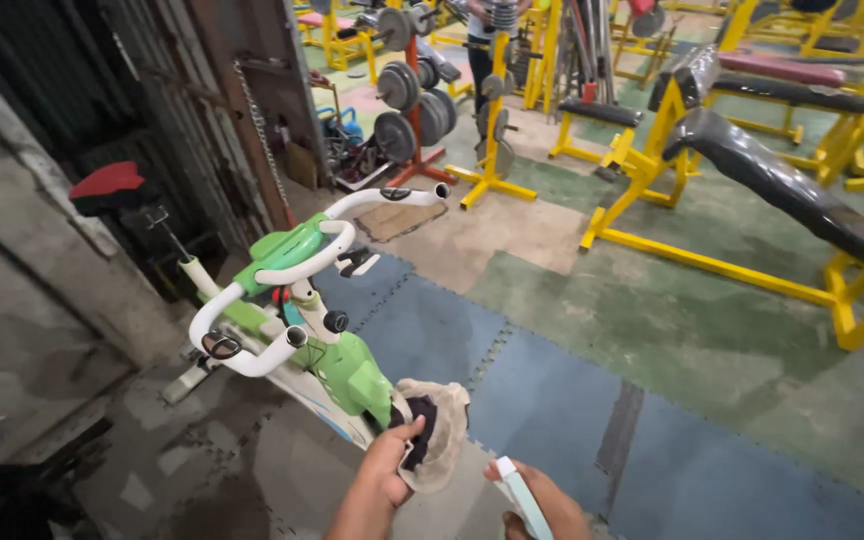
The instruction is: Wiping down a stationary bike with a cloth and spray bottle in a gym setting.
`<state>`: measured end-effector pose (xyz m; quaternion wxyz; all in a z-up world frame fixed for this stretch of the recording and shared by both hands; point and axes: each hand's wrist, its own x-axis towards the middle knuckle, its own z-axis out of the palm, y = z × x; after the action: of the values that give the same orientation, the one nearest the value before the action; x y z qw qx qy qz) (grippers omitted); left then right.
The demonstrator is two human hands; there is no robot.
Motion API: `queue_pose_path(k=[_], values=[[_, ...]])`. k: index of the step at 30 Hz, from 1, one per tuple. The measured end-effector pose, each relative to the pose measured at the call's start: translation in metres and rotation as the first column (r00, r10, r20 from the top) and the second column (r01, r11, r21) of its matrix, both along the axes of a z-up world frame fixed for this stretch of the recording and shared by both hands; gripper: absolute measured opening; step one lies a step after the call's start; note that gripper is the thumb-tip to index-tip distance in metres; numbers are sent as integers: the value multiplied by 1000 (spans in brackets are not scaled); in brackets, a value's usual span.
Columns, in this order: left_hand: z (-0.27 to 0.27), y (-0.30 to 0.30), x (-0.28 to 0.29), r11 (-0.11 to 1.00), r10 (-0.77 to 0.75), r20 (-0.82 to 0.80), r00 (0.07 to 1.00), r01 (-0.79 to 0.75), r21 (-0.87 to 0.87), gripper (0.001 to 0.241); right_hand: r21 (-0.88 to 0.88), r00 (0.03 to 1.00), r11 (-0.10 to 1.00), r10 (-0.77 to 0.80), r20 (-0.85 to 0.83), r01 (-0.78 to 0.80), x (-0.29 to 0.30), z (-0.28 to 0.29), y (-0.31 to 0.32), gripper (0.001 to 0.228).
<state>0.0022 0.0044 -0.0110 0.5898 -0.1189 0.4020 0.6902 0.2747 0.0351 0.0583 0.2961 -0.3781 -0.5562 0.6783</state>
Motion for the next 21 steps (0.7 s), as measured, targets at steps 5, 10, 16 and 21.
queue_pose_path(k=[5,10,16,21], values=[[6,8,21,994,97,15,995,-96,-60,39,-317,959,938,-47,281,139,24,2,19,24],[54,14,47,969,228,-41,973,-231,-91,45,478,957,853,79,279,-210,51,-23,48,66],[155,21,55,912,374,-310,874,-408,-51,52,-719,908,665,149,391,200,31,-44,102,52],[165,47,38,936,315,-342,885,-348,-41,45,-688,928,708,129,350,161,40,-67,130,52]])
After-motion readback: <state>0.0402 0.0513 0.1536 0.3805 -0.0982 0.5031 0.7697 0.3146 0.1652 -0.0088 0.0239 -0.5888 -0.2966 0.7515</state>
